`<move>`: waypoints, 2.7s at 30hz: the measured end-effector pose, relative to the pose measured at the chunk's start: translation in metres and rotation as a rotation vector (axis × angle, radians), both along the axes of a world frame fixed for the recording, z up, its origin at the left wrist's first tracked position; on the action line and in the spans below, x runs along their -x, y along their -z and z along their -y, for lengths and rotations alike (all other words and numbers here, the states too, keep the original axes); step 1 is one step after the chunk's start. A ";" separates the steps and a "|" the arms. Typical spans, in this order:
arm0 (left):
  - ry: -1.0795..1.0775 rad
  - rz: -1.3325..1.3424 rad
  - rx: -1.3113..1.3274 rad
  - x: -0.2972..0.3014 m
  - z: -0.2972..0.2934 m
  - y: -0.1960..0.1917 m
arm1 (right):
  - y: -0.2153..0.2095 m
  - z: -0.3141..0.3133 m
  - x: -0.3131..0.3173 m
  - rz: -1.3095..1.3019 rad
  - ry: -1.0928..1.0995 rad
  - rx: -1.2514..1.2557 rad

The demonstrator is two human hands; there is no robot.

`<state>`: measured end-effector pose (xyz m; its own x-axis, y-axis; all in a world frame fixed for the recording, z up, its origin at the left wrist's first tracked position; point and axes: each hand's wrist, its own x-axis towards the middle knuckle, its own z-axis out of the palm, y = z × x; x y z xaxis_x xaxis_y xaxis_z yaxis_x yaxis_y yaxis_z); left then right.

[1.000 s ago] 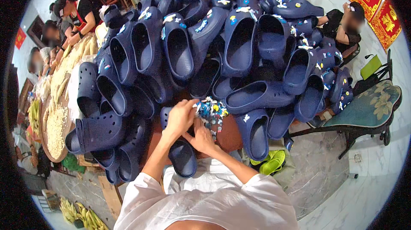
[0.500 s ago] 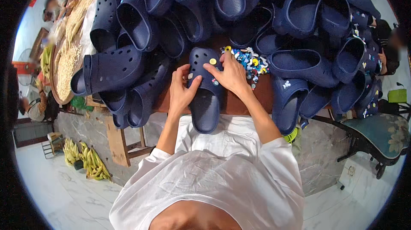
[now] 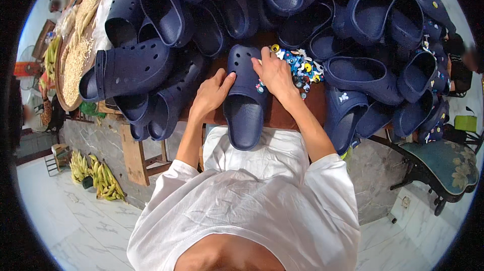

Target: Decorating clogs by inserting small plastic charms into the holes.

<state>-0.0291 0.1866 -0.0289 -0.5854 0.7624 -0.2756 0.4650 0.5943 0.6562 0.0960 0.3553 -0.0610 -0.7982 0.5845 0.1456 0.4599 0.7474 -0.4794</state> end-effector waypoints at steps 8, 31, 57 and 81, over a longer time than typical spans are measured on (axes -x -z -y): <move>0.157 -0.305 -0.001 -0.003 -0.007 -0.001 | 0.008 0.001 0.005 -0.045 -0.068 -0.156; 0.125 -0.431 0.023 -0.008 -0.011 0.001 | 0.002 -0.007 -0.054 -0.072 0.217 -0.104; 0.046 -0.306 -0.167 -0.010 -0.007 0.011 | -0.006 0.035 -0.027 -0.050 0.065 0.145; -0.050 -0.560 -0.511 -0.057 -0.020 0.007 | 0.015 0.030 -0.022 -0.532 -0.114 0.126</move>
<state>0.0280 0.2069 -0.0363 -0.5714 0.6844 0.4529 0.7899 0.3090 0.5297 0.1181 0.3255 -0.0757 -0.6929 0.5376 0.4805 0.0494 0.7003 -0.7121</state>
